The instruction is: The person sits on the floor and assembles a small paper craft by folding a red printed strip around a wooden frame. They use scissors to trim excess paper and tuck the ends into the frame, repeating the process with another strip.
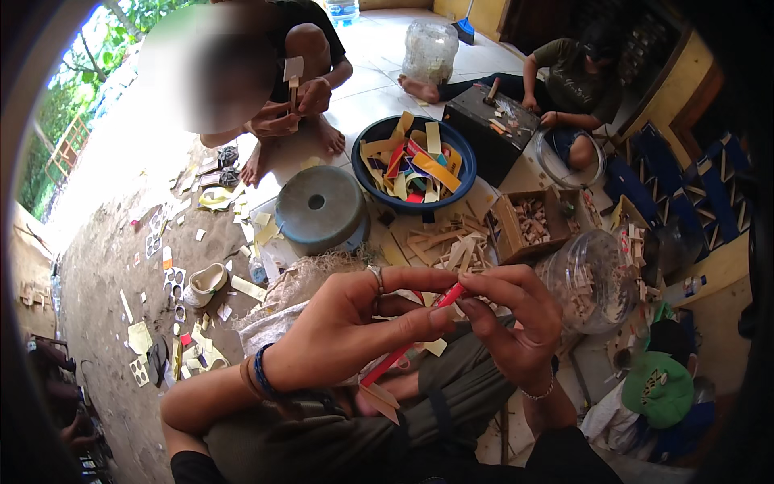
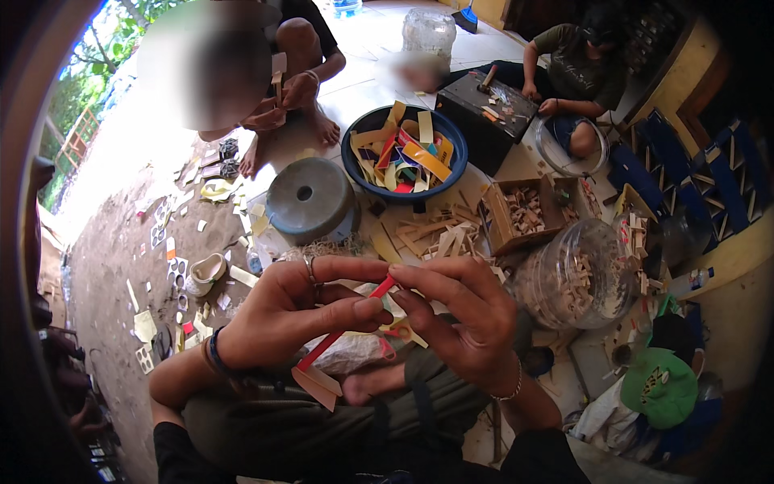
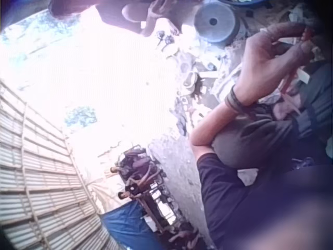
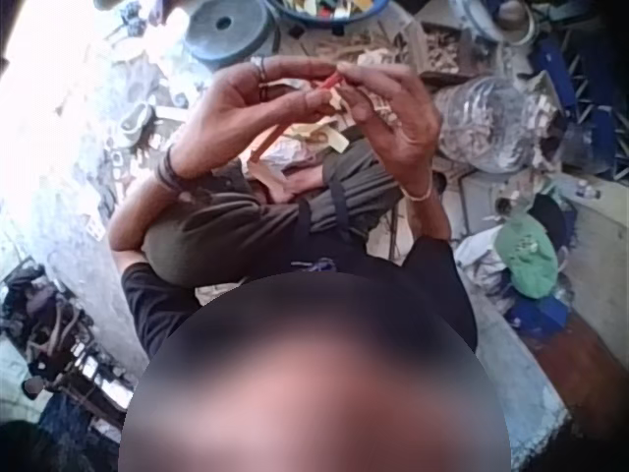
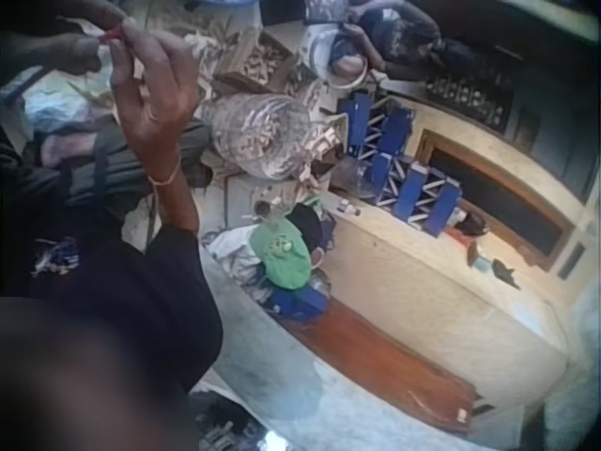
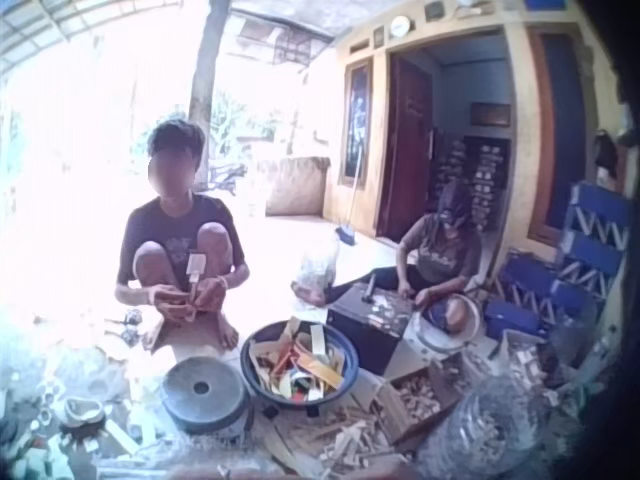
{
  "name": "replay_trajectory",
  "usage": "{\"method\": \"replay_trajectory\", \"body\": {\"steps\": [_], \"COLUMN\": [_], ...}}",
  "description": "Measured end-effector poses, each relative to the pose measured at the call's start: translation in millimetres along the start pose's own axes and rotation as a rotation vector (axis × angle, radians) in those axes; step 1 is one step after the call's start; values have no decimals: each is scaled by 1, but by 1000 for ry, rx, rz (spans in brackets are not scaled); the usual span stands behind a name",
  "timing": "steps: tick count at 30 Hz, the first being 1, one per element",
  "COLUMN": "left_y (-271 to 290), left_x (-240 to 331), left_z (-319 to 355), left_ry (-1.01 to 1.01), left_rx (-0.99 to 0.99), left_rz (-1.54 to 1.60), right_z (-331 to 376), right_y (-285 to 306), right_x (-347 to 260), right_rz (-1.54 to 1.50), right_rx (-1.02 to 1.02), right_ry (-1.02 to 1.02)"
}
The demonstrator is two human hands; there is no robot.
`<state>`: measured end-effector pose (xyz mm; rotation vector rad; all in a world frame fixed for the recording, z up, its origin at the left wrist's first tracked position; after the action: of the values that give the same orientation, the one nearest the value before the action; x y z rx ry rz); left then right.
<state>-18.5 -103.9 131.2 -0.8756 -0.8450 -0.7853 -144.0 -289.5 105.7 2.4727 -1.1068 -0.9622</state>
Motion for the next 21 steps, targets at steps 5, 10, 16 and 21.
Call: {"method": "replay_trajectory", "body": {"steps": [5, 10, 16, 21], "left_y": [1, 3, 5, 8], "left_x": [-3, -4, -4, -3], "left_z": [-1, -1, 0, -2], "left_ry": [-10, -20, -52, -41], "left_rx": [25, 40, 44, 44], "left_rz": [-9, -49, -82, -78], "right_z": [-1, -2, -5, -3], "right_y": [1, 1, 2, 0], "right_x": [1, 2, -2, 2], "right_rz": [162, 334, 312, -192], "right_rx": [-36, -115, -158, -40], "right_ry": [150, 337, 334, -39]}}
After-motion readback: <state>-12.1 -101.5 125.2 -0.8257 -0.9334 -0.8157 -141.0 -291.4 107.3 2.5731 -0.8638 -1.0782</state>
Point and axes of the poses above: each hand's wrist, its own z-axis away from the middle knuckle, its own y-axis out of the back of the hand, x = y × z, the point moved 1 cm from there along -z, towards the middle knuckle, and after that the axes turned 12 degrees about y, right-handed, at the moved point
